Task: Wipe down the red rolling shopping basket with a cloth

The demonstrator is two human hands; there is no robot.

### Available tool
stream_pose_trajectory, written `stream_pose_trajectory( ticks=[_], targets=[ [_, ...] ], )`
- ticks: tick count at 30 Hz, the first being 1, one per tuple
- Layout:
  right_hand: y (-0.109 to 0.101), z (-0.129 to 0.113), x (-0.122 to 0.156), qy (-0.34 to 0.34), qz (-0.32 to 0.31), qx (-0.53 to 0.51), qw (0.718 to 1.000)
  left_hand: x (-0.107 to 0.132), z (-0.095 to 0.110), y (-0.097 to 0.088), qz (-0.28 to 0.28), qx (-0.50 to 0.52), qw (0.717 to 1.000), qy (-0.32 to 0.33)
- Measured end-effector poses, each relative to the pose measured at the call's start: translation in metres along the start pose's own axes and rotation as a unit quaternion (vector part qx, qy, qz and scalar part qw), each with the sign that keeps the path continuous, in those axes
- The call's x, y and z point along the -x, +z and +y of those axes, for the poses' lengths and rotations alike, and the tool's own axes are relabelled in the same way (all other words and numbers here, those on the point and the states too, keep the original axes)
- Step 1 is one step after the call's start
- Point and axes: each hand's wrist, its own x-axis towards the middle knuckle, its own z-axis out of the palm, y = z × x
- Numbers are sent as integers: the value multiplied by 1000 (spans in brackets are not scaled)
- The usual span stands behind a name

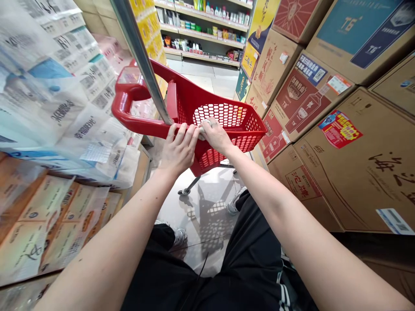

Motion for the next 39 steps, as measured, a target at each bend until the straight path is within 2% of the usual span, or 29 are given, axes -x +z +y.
stream_pose_trajectory(
  ticks=[2, 4, 6, 9, 13, 18, 25, 27, 30, 31, 32, 34, 37, 39],
  targets=[
    [-5, 17, 10, 9, -28, 13, 999, 2, -7, -2, -15, -2, 1000, 14],
    [-12, 39, 23, 63, -63, 34, 995, 4, -11, -3, -20, -9, 1000, 22],
    [-18, 58, 35, 124, -86, 70, 986, 5, -10, -3, -15, -17, 999, 23],
    [-20, 72, 44, 155, -107, 103, 977, 4, -4, -2, -7, -17, 1000, 13],
    [-16, 68, 41, 169, -110, 106, 974, 2, 2, -4, -4, -7, 1000, -1],
    [-14, 56, 43, 162, -105, 113, 975, 2, -2, -13, -8, -11, 1000, 7],
    [-18, 48, 57, 141, -105, 107, 979, 24, -17, -33, -14, -16, 999, 39],
    [-20, 47, 59, 140, -109, 105, 978, 29, -23, -41, 25, -32, 999, -5],
    [-21, 44, 58, 145, -115, 102, 977, 27, -34, -53, 127, -58, 981, -136],
    [-21, 43, 58, 146, -115, 102, 977, 24, -38, -56, 144, -60, 973, -169],
    [-20, 42, 57, 146, -114, 102, 977, 21, -42, -58, 144, -60, 969, -190],
    [-20, 42, 57, 144, -106, 105, 978, 16, -49, -61, 102, -58, 973, -197],
    [-20, 43, 58, 140, -98, 112, 979, 11, -56, -63, 26, -63, 982, -174],
    [-22, 43, 57, 136, -106, 114, 978, 10, -59, -64, 1, -71, 985, -160]
  ],
)
